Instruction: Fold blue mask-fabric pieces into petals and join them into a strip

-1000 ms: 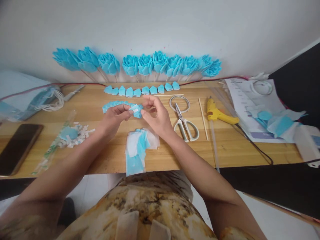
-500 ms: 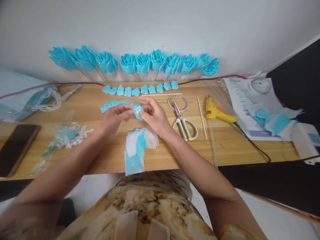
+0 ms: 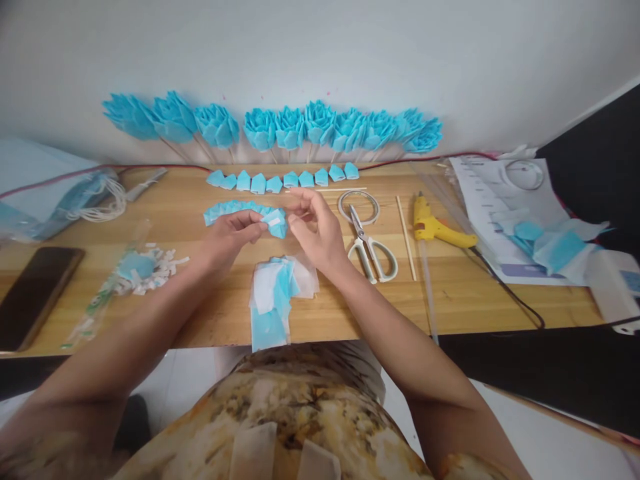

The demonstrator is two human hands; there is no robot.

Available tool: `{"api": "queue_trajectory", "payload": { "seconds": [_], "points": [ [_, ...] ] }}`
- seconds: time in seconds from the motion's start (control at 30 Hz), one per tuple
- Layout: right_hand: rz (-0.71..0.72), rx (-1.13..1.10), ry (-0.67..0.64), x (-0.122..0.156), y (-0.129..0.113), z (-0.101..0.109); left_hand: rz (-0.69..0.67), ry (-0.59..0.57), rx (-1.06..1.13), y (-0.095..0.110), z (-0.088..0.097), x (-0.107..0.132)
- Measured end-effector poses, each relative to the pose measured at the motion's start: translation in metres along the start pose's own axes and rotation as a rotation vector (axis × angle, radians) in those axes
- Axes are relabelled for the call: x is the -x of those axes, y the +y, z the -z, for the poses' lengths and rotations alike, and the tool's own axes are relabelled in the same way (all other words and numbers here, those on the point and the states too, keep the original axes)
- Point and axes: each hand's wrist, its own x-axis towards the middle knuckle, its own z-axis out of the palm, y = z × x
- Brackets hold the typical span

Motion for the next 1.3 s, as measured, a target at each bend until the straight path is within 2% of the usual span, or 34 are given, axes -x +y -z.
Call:
{"api": "queue_trajectory", "payload": {
  "seconds": [0.07, 0.13, 0.2, 0.3, 0.5, 0.77, 0.97, 1.3],
  "points": [
    [0.167, 0.232, 0.068, 0.002, -0.004, 0.001, -0.013, 0.031, -0.025, 0.0, -0.001, 0.0],
    [0.297, 0.422, 0.055, 0.004, -0.007, 0.001, -0.028, 0.053, -0.038, -0.001, -0.001, 0.001],
    [0.353, 0.541, 0.015, 0.006, -0.007, 0.001, -0.039, 0.054, -0.048, -0.002, -0.002, 0.001],
    [0.348, 0.619, -0.008, 0.006, -0.003, 0.001, -0.053, 0.038, -0.073, -0.005, -0.003, 0.001],
    [0.32, 0.612, -0.043, 0.005, -0.001, 0.0, -0.097, 0.052, -0.105, -0.011, -0.004, 0.0],
    [0.307, 0.59, -0.023, 0.005, 0.0, -0.002, -0.166, 0.065, -0.18, -0.011, -0.005, 0.002],
    [0.249, 0.472, -0.049, 0.004, -0.001, -0.002, -0.176, 0.075, -0.174, -0.01, -0.005, 0.002],
    [0.266, 0.458, -0.04, 0.004, -0.003, -0.002, -0.22, 0.084, -0.148, -0.013, -0.005, 0.0]
  ]
}}
